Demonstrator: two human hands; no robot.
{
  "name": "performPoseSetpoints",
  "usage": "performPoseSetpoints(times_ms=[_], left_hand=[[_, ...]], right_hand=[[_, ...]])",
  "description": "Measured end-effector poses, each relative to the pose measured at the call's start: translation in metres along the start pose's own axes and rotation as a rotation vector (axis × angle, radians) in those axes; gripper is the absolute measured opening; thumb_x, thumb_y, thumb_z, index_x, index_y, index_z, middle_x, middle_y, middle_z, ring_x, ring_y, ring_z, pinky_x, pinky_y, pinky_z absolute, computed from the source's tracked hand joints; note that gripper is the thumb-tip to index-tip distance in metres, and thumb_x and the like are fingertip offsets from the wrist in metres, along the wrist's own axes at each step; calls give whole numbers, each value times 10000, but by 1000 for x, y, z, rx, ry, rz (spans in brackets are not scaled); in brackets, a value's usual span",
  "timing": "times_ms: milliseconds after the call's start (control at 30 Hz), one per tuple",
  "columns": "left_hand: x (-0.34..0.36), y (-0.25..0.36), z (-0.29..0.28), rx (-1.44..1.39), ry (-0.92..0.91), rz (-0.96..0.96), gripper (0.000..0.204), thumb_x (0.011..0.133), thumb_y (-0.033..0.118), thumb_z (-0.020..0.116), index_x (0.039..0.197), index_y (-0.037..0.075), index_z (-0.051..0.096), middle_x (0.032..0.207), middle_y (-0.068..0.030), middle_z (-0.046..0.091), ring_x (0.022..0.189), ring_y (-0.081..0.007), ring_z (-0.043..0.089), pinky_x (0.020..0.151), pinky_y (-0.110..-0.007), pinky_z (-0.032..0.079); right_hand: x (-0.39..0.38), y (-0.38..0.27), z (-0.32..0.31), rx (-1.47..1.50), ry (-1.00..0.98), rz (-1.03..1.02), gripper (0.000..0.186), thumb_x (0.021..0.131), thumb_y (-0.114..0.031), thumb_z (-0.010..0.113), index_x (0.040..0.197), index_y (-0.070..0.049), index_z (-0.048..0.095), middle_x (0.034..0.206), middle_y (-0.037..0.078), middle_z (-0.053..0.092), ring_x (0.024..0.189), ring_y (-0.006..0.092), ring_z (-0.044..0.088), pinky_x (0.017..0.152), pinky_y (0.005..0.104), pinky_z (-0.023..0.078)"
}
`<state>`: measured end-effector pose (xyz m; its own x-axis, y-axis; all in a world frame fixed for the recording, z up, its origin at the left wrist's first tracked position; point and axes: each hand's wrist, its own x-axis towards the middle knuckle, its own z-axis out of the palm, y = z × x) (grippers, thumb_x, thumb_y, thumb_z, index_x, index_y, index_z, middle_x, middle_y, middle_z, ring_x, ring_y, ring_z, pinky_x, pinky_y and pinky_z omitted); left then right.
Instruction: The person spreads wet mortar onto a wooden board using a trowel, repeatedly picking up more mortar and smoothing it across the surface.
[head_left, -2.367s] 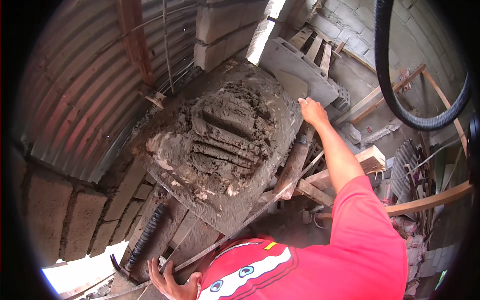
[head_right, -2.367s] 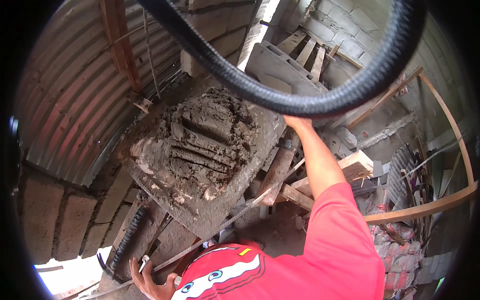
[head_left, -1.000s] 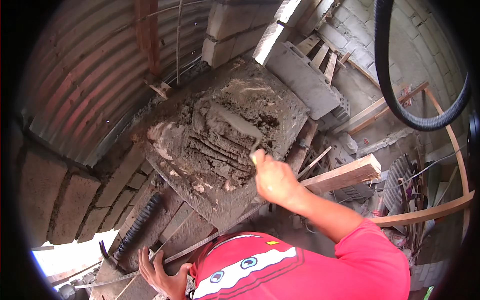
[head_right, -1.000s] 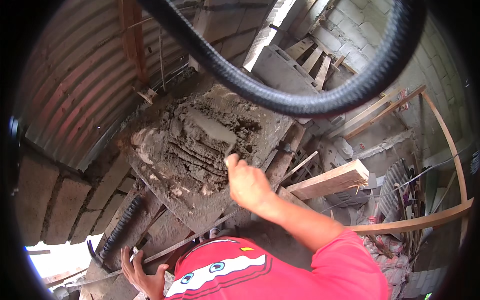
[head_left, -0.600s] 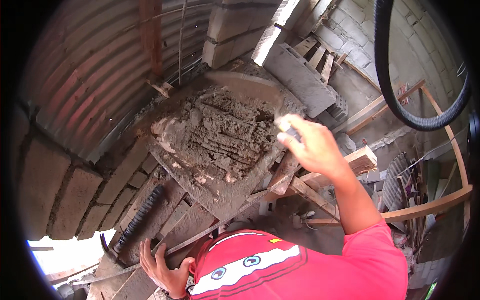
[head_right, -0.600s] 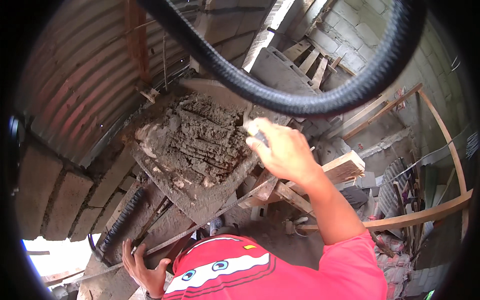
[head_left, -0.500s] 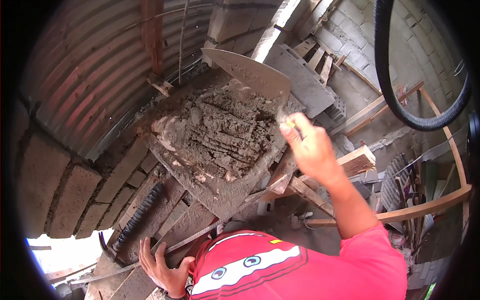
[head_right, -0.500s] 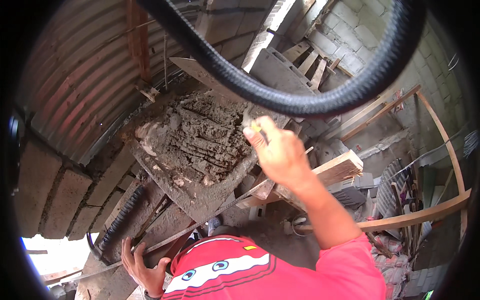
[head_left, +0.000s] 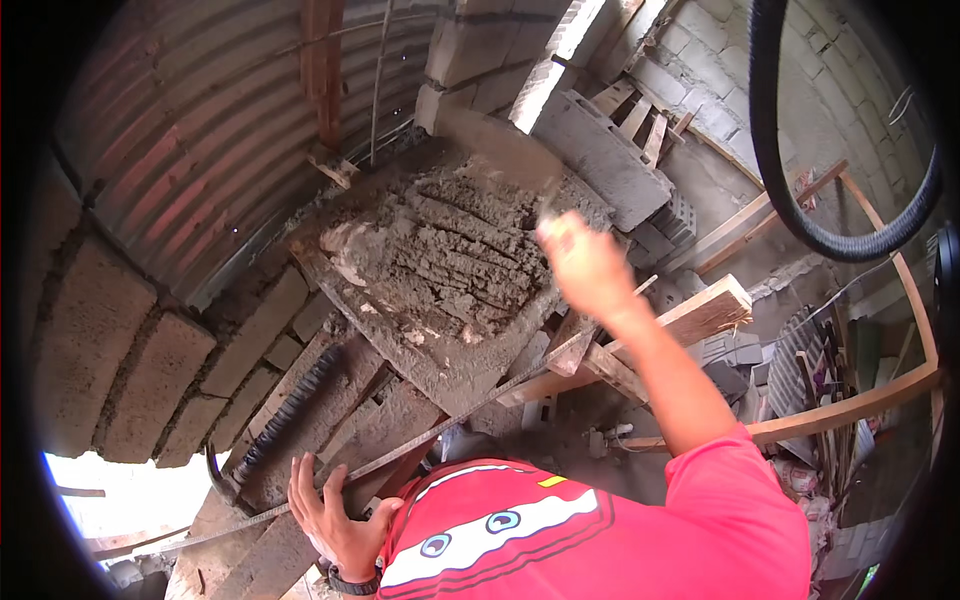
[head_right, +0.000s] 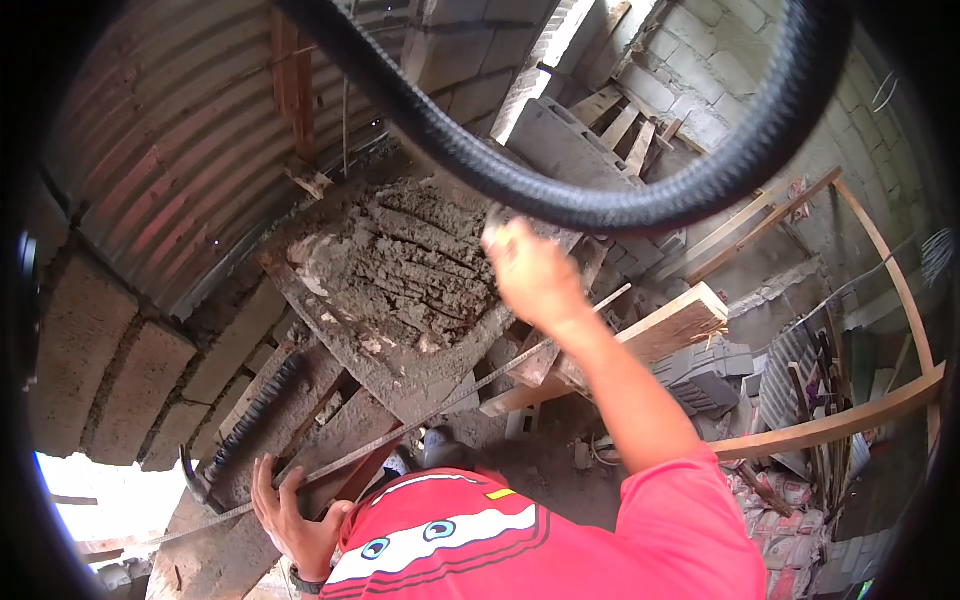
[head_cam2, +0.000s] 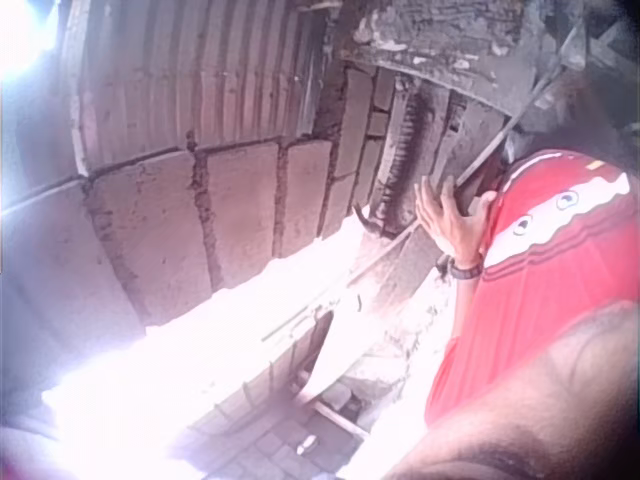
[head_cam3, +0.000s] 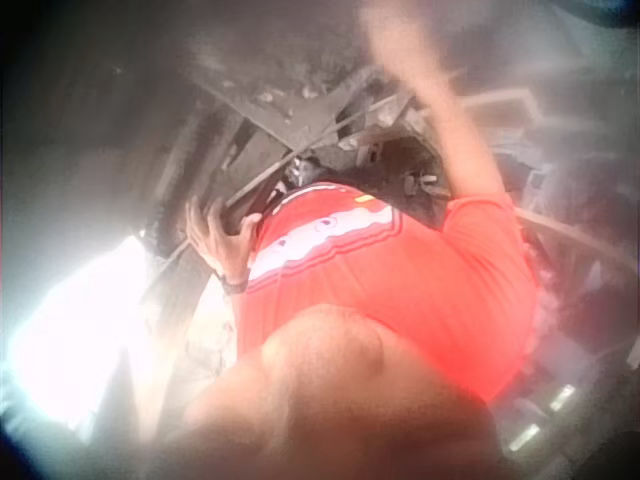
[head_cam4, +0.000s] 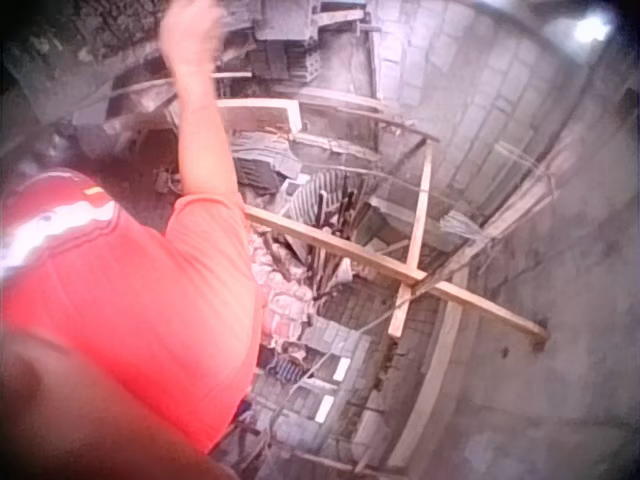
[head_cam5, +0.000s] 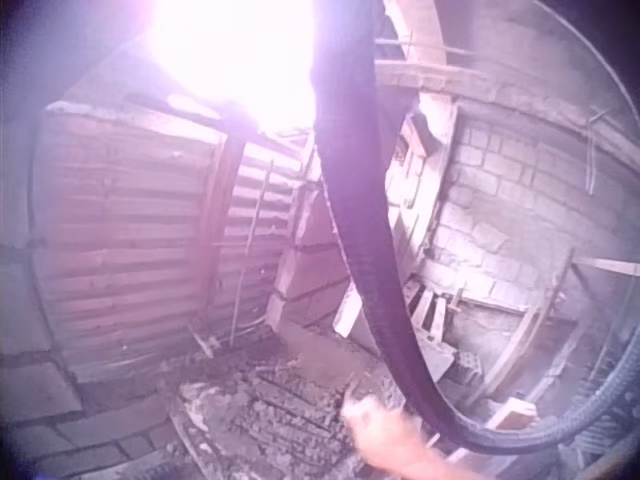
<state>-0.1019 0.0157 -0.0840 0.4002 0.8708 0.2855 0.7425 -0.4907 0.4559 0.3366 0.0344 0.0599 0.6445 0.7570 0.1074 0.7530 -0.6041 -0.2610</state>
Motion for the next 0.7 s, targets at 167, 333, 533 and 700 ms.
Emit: performPoseSetpoints(times_ms=[167, 333, 533, 700], left_hand=[[2, 3, 2, -25, 25, -21, 811, 710, 666, 901, 1226, 80, 679, 1590, -216, 515, 1493, -488, 456, 1198, -621, 375], [-2, 1, -4, -26, -5, -16, 811, 664, 593, 945, 1227, 75, 677, 1590, -210, 514, 1493, -489, 454, 1202, -620, 376], [0, -1, -4, -27, 13, -22, 823, 664, 601, 943, 1241, 80, 674, 1595, -212, 513, 1499, -485, 452, 1208, -612, 374], [0, 1, 7, -7, 48, -18, 890, 731, 796, 825, 1204, 55, 687, 1543, -217, 546, 1462, -487, 489, 1172, -632, 399]], right_hand=[[20, 3, -14, -343, -383, -98, 598, 1099, -623, 449, 1228, -113, 732, 1152, 227, 778, 1143, 449, 727, 991, 572, 559], [36, -3, -28, -16, 1, -119, 592, 1106, -620, 447, 1184, -80, 676, 1110, 271, 764, 1127, 499, 708, 967, 571, 554], [56, 21, 20, -262, -382, 0, 594, 1119, -555, 442, 1245, -55, 736, 1303, 237, 747, 1264, 426, 688, 1091, 570, 521], [44, 46, 30, -93, -143, 69, 608, 1104, -589, 467, 1314, -60, 681, 1226, 263, 755, 1198, 479, 698, 1050, 577, 534]])
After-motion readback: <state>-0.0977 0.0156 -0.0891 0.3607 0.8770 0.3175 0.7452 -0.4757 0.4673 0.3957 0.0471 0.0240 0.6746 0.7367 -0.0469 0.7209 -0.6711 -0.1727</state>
